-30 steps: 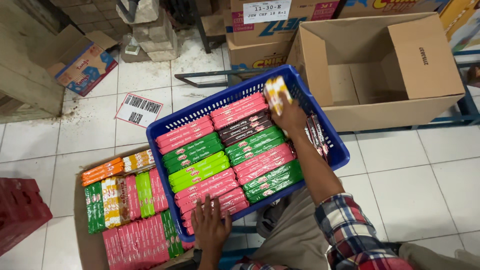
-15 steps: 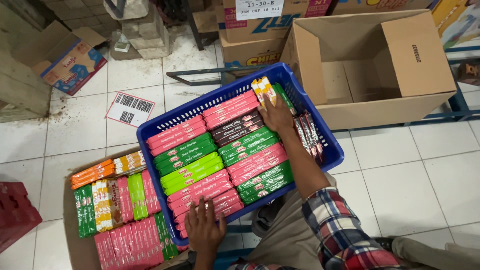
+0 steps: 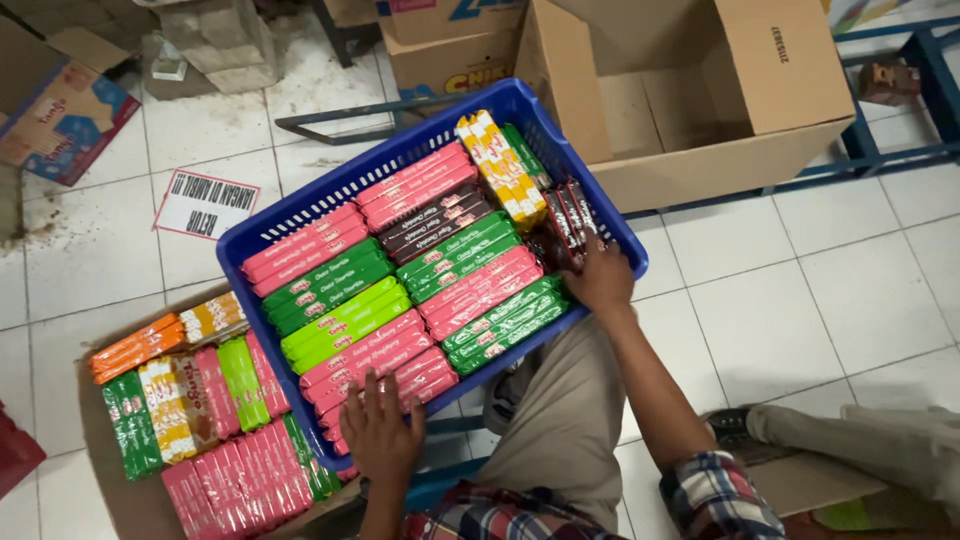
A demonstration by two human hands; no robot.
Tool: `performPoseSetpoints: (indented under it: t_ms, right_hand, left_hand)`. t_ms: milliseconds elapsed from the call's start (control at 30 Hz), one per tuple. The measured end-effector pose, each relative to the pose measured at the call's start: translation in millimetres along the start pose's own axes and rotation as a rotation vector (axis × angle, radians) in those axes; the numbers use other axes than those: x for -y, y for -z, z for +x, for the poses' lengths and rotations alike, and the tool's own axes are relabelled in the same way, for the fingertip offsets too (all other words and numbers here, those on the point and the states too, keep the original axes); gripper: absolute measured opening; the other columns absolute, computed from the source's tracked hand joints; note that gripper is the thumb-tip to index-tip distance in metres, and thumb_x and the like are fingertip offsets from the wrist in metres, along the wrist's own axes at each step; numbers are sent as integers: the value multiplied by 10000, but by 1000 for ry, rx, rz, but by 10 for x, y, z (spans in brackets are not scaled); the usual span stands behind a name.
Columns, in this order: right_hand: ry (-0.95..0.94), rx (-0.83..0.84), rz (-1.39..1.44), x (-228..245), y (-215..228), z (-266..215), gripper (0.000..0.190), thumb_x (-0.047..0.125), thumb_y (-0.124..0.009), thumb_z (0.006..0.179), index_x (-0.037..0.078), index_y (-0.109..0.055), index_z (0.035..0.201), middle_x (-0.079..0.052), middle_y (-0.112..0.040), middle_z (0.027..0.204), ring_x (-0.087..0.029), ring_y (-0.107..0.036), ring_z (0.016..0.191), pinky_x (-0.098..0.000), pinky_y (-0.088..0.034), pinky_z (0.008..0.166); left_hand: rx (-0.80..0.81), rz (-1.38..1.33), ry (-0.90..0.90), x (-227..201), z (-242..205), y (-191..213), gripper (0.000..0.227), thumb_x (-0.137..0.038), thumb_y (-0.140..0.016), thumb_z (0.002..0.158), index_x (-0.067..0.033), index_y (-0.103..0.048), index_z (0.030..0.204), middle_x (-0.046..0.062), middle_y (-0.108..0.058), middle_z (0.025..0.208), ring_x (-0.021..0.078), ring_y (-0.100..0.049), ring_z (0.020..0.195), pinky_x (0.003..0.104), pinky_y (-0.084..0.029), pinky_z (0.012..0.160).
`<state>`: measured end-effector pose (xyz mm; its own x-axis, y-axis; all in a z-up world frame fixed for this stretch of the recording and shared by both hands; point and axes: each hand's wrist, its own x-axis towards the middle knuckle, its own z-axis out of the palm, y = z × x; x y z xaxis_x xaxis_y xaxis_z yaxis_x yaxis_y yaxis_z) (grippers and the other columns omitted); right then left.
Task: The person transfers packs of Tango candy from a cardboard box into a blue plastic basket. They arrange the packs by color and flavor, stacking them neatly in rows within the basket.
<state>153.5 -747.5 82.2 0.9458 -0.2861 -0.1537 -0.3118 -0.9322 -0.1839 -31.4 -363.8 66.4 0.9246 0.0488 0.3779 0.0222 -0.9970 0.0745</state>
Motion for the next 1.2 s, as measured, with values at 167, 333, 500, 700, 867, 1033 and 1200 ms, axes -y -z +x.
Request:
performPoseSetpoints:
  t_ms: [167,333,500,700,867,1033,1200]
  right_hand:
    - [-79,148,5,230,171,103,1029,460,-755,849,372,-122,1656,-321,-536,1281,-516,-612,1086,-612,-538,838]
    - [-101,47,-13,255,15,265,1058,403,-775,864,445,-74,1655,-263,-542,1208,-478,-634,1016,-597,-545,796]
    - [206,-463,124,241,149,253,702,390,-738,856,226,-537,1508,-227,-586,1087,-449,-603,961,-557,-523,767]
    - [379,-591,141,479,322,752,484,293,-762,874,215,-661,1341,-233,-631,1164,-449,-635,914,-581,-547,700]
    - [379,-537,39,728,-5,1305,509,312,-717,894,199,-654,1387,-283,-591,1305,-450,-593,1070,-555,-522,887]
    - [449,-640,18,848,-294,1602,444,306,-647,940,157,-695,1357,-276,-594,1367,-439,-559,1088,-535,-485,904]
    - [255,164,-32,1093,82,1489,977,807,-194,924,201,-50,1677,-171,55,1735,-351,46,1604,-539,-44,1268]
  left_hand:
    - [-33,10,-32,-39,20,93,528,-496,-555,955,-198,-669,1376,75,-601,1511,341,-525,1418,506,-459,1081]
    - [31,40,9,-32,-28,49,569,-529,-537,950,-203,-647,1403,81,-580,1536,337,-486,1460,523,-447,1096]
    - [-23,19,26,-87,-10,31,508,-450,-572,928,-204,-667,1362,92,-596,1517,353,-508,1439,555,-442,1093]
    - [289,-36,-34,-445,87,-116,640,-544,-493,910,-228,-531,1465,167,-445,1602,372,-397,1486,625,-294,1174]
    - [-17,28,-126,-559,76,-89,603,-574,-452,948,-271,-559,1457,85,-507,1577,336,-444,1475,567,-335,1154]
    - [-85,16,-159,-584,129,-101,609,-551,-421,976,-256,-520,1499,78,-470,1607,326,-407,1496,549,-240,1209]
    - [-40,10,-155,-558,124,-142,619,-576,-481,921,-262,-556,1450,37,-481,1601,308,-459,1468,532,-379,1132]
